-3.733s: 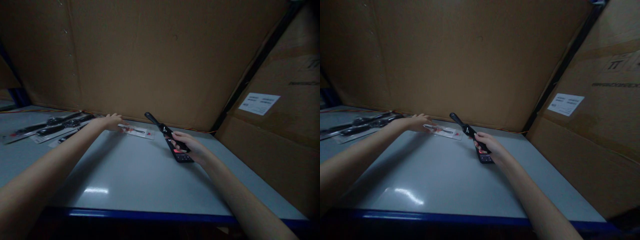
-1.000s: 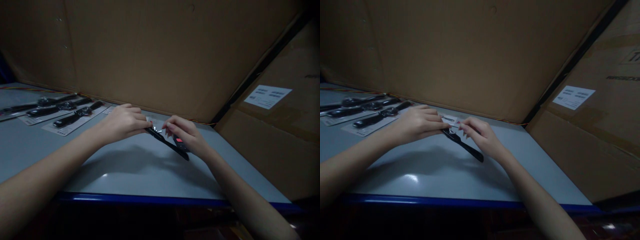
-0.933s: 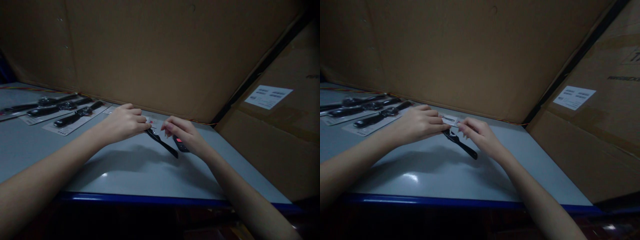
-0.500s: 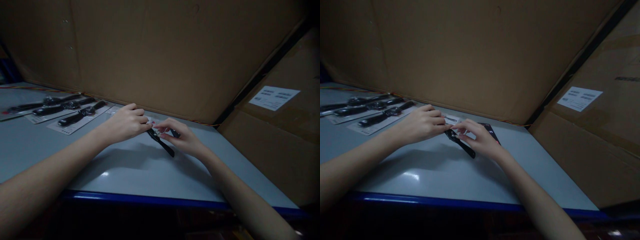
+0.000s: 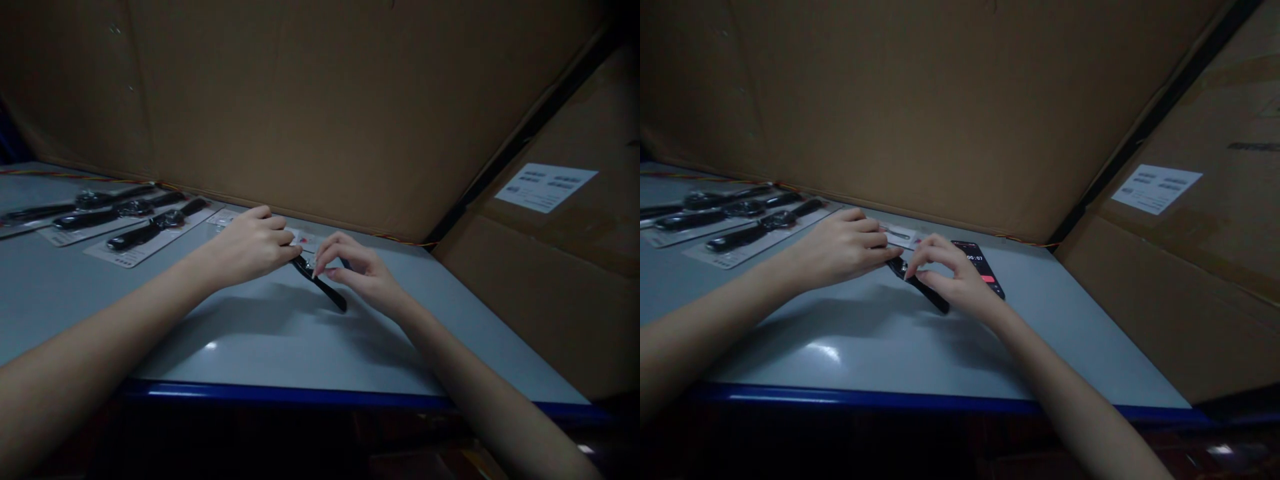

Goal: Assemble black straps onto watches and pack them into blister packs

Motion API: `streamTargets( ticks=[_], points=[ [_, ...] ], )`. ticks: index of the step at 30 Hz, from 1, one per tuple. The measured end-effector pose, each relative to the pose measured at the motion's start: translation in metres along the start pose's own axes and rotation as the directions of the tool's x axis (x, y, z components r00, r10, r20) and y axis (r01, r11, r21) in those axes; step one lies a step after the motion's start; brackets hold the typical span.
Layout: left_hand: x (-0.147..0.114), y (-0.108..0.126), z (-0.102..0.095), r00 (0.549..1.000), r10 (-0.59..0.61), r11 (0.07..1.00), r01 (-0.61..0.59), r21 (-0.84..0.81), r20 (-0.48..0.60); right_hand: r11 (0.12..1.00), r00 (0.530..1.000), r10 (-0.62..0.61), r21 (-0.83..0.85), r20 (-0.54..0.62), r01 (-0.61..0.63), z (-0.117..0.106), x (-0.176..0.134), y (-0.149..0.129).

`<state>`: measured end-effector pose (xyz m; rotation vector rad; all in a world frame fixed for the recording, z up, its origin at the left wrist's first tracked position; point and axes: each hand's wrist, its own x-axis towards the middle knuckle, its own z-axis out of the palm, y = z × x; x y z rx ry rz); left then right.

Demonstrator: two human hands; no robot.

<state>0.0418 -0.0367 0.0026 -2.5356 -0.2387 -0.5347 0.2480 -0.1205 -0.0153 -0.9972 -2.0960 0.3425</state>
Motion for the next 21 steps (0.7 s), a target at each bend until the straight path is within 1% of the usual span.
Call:
streamTargets(
  ticks=[4, 11, 14, 17, 21],
  points=[
    [-0.0006, -0.0021, 0.0008, 1.0, -0.006, 0.999, 0.007, 0.041, -0.019, 0.996, 0.999, 0.005, -0.088, -0.047, -0.009, 0.0002, -0.0023, 0.0066],
    [0.0, -0.0004, 0.0007, 0.998, 0.031, 0.99, -0.022, 0.142, -0.063, 0.989, 0.991, 0.056, -0.13, -0.119, -0.072, 0.0035, -0.0011, 0.0085],
    [0.0005, 0.001, 0.0002, 0.997, 0.042, 0.987, -0.03, 0.16, -0.071, 0.989, 0.991, 0.069, -0.119, -0.112, -0.082, 0.0054, 0.0001, 0.0065],
    [0.0009, 0.0013, 0.0004, 0.996, 0.047, 0.987, -0.034, 0.155, -0.078, 0.995, 0.995, 0.044, -0.082, -0.094, -0.052, 0.0071, 0.0006, 0.0068],
    [0.0008, 0.001, 0.0008, 0.996, 0.044, 0.988, -0.031, 0.153, -0.08, 0.998, 0.995, 0.018, -0.055, -0.103, -0.024, 0.0081, 0.0006, 0.0104]
  ],
)
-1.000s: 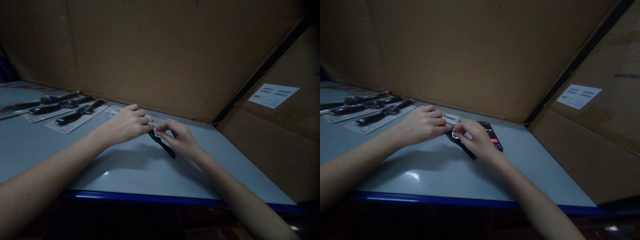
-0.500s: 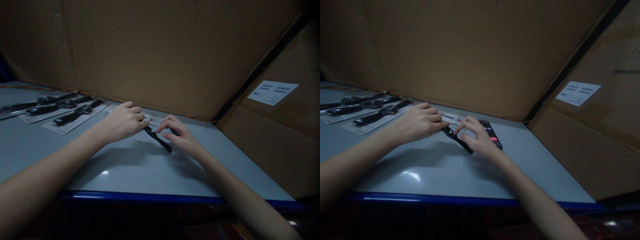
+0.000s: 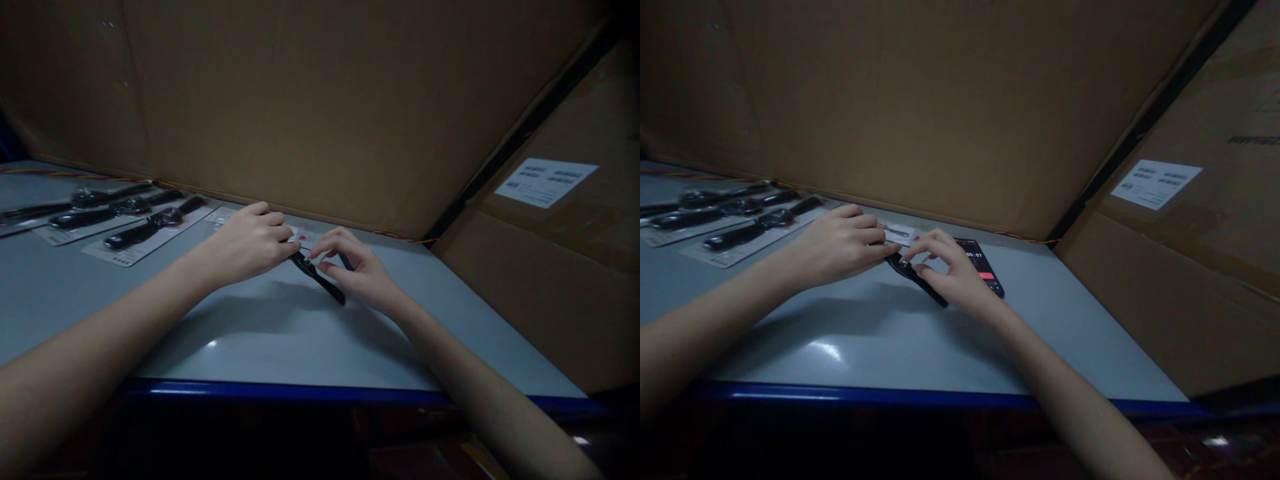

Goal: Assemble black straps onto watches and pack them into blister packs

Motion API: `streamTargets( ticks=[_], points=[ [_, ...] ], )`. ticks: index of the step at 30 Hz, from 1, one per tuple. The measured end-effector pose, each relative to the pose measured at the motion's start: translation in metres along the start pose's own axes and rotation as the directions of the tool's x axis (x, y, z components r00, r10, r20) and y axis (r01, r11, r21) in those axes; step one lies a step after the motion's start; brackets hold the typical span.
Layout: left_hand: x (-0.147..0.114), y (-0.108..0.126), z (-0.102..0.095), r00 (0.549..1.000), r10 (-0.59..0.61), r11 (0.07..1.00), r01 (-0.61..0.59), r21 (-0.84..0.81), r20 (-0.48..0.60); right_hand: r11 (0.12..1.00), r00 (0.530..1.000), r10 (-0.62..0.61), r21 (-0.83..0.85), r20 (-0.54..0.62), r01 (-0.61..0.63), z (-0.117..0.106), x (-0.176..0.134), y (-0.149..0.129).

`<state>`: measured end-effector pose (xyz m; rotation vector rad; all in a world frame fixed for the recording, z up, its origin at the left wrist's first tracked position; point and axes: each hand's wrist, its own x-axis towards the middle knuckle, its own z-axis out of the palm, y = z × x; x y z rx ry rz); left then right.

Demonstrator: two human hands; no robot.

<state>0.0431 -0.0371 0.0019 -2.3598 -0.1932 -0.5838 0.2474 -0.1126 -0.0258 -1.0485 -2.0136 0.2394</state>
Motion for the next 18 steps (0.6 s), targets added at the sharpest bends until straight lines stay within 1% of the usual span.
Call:
streamTargets(
  ticks=[4, 7, 12, 15, 18],
  points=[
    [-0.0006, -0.0002, -0.0003, 1.0, -0.001, 1.0, 0.001, 0.002, -0.005, 0.998, 0.998, -0.052, 0.018, -0.045, 0.053, -0.0006, -0.0001, 0.0026],
    [-0.001, -0.0007, 0.0001, 1.0, 0.004, 1.0, -0.004, 0.016, -0.002, 0.995, 0.994, -0.08, -0.056, -0.072, 0.077, -0.0022, -0.0005, 0.002],
    [-0.0008, -0.0011, 0.0005, 1.0, -0.002, 0.999, 0.002, 0.034, 0.007, 0.978, 0.99, -0.117, -0.18, -0.072, 0.103, -0.0029, -0.0007, 0.0011],
    [-0.0004, -0.0008, 0.0, 1.0, -0.006, 1.0, 0.006, 0.014, -0.002, 0.978, 0.992, -0.108, -0.189, -0.068, 0.093, -0.0019, -0.0002, 0.0018],
    [-0.0004, -0.0005, -0.0002, 1.0, -0.007, 1.0, 0.007, 0.003, -0.003, 0.991, 0.997, -0.06, -0.12, -0.057, 0.053, -0.0019, 0.0006, 0.0011]
  ],
)
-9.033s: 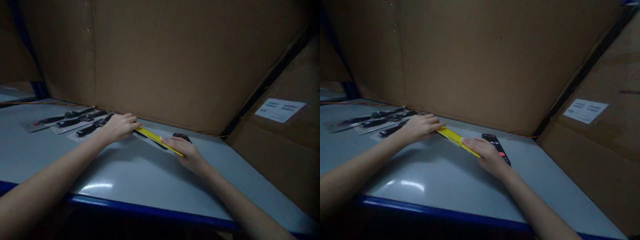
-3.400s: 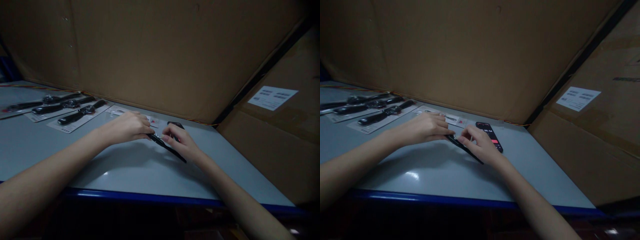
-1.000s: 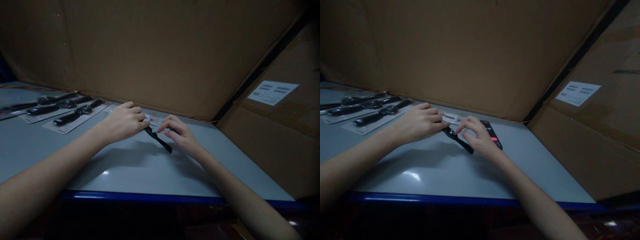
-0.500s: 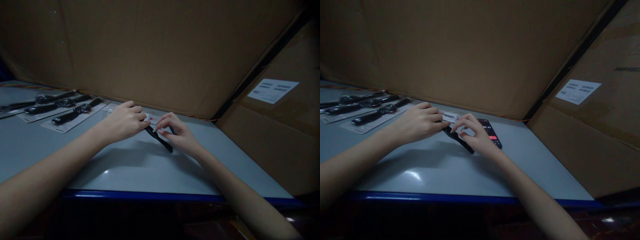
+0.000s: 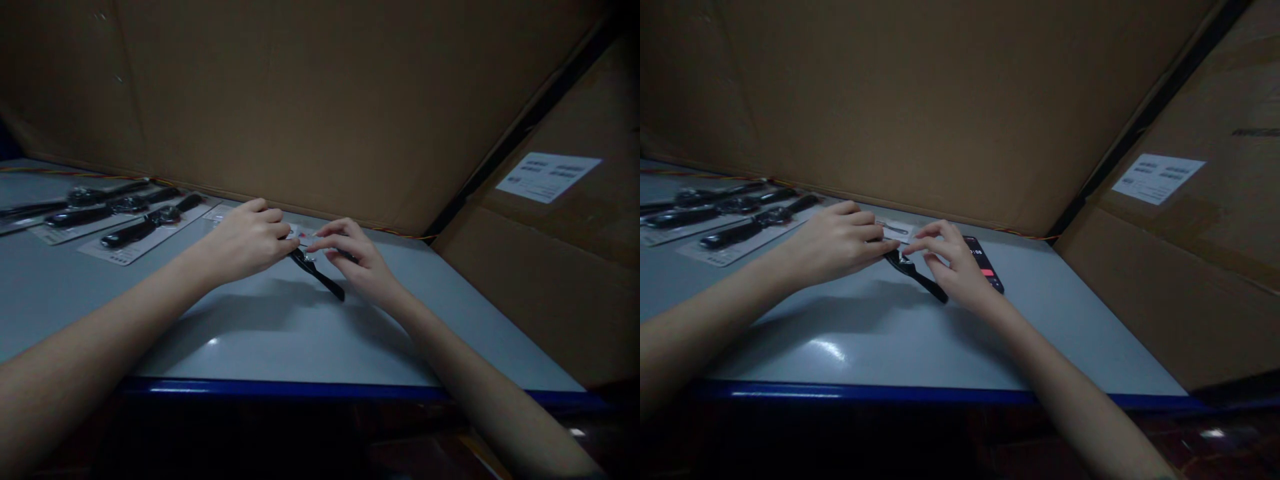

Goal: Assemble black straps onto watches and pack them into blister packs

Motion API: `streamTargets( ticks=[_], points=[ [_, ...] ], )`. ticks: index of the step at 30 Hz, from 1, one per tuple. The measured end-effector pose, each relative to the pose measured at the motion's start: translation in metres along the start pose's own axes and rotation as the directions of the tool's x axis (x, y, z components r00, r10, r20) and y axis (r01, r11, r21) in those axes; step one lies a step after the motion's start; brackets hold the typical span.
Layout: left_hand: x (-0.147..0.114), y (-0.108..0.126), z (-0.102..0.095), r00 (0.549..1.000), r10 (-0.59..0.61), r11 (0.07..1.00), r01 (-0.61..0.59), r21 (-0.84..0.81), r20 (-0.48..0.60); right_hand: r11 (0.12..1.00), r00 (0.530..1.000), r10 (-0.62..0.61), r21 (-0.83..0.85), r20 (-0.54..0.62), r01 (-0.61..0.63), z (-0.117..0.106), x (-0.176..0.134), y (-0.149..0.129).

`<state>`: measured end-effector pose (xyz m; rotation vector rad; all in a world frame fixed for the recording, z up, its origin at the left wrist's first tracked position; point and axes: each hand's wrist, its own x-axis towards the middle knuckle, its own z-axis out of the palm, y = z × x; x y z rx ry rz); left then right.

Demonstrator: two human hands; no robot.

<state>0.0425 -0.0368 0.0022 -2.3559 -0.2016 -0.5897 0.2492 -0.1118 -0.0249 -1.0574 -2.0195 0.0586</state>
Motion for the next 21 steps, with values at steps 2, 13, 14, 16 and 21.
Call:
streamTargets(
  ticks=[2, 13, 14, 16, 21],
  points=[
    [-0.0002, -0.0001, 0.0003, 1.0, 0.0, 1.0, 0.0, 0.003, 0.005, 0.996, 0.999, 0.041, 0.077, 0.024, -0.043, -0.0009, 0.0006, -0.001],
    [-0.0003, -0.0008, 0.0011, 1.0, -0.006, 1.0, 0.006, -0.009, -0.004, 0.999, 0.999, 0.032, -0.011, -0.005, -0.032, -0.0002, 0.0001, 0.003],
    [-0.0004, -0.0008, 0.0009, 1.0, -0.01, 1.0, 0.01, -0.016, -0.005, 0.999, 1.0, 0.028, -0.018, -0.002, -0.028, 0.0004, -0.0001, 0.0033],
    [-0.0004, -0.0009, 0.0006, 1.0, -0.015, 1.0, 0.015, -0.027, -0.004, 0.999, 0.999, 0.034, -0.001, 0.014, -0.034, 0.0011, -0.0004, 0.0033],
    [-0.0004, -0.0004, -0.0003, 1.0, -0.007, 1.0, 0.007, -0.017, 0.001, 0.986, 0.994, 0.088, 0.132, 0.065, -0.096, -0.0008, 0.0007, 0.0016]
  ],
)
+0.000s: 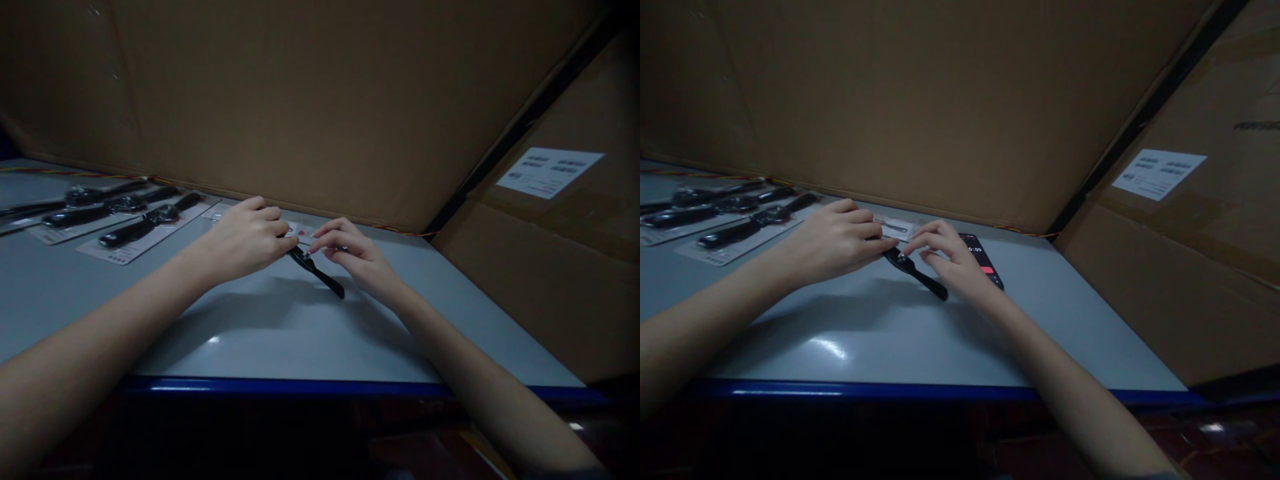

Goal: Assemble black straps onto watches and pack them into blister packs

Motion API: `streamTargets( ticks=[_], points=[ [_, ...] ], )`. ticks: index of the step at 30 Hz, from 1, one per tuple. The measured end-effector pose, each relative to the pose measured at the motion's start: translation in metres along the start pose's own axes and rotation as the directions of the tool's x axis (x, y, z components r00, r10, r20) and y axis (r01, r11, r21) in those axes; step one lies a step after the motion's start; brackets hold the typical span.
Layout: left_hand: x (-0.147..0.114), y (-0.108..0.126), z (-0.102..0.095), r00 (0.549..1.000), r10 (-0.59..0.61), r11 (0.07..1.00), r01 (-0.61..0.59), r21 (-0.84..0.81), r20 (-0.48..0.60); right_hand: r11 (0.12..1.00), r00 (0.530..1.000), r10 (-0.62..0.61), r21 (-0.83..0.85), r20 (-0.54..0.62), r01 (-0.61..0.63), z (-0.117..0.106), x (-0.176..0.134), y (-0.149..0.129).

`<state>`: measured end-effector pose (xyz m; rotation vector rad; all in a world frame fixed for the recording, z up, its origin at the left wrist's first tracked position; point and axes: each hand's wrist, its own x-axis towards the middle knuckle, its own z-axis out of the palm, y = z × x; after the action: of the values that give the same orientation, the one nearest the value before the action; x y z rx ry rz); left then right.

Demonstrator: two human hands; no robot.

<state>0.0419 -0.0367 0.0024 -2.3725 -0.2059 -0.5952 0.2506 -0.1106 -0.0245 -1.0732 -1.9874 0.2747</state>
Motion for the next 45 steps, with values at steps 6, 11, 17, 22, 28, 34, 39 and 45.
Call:
streamTargets(
  ticks=[6, 11, 17, 22, 28, 34, 39, 45],
  points=[
    [0.001, 0.002, -0.001, 1.0, 0.007, 1.0, -0.007, -0.003, 0.014, 0.998, 1.0, 0.029, 0.057, 0.005, -0.029, -0.002, 0.002, -0.001],
    [0.001, 0.002, 0.0, 1.0, 0.001, 1.0, -0.001, -0.019, 0.01, 0.996, 0.996, 0.082, 0.028, -0.024, -0.081, 0.007, 0.001, -0.008],
    [0.001, 0.003, 0.002, 1.0, 0.006, 1.0, -0.005, -0.018, 0.014, 0.998, 0.998, 0.062, -0.02, -0.027, -0.062, 0.013, 0.001, -0.016],
    [0.001, 0.003, 0.002, 1.0, 0.017, 1.0, -0.017, 0.007, 0.024, 0.992, 0.998, 0.07, 0.104, -0.004, -0.069, 0.01, 0.001, -0.01],
    [0.001, 0.003, 0.001, 1.0, 0.008, 1.0, -0.008, -0.013, 0.01, 0.969, 0.999, 0.048, 0.242, 0.015, -0.05, 0.007, 0.0, -0.005],
    [0.002, 0.004, 0.002, 1.0, 0.005, 1.0, -0.005, 0.001, 0.008, 0.975, 0.979, 0.182, 0.145, -0.091, -0.167, 0.01, 0.001, -0.006],
    [0.002, 0.005, 0.001, 1.0, 0.004, 0.999, -0.004, -0.033, 0.005, 0.991, 0.99, 0.114, -0.064, -0.08, -0.119, 0.014, 0.003, -0.013],
    [0.001, 0.005, 0.002, 1.0, 0.009, 1.0, -0.008, -0.021, 0.011, 0.996, 0.998, -0.046, -0.081, -0.051, 0.042, 0.007, 0.003, -0.019]
  ],
)
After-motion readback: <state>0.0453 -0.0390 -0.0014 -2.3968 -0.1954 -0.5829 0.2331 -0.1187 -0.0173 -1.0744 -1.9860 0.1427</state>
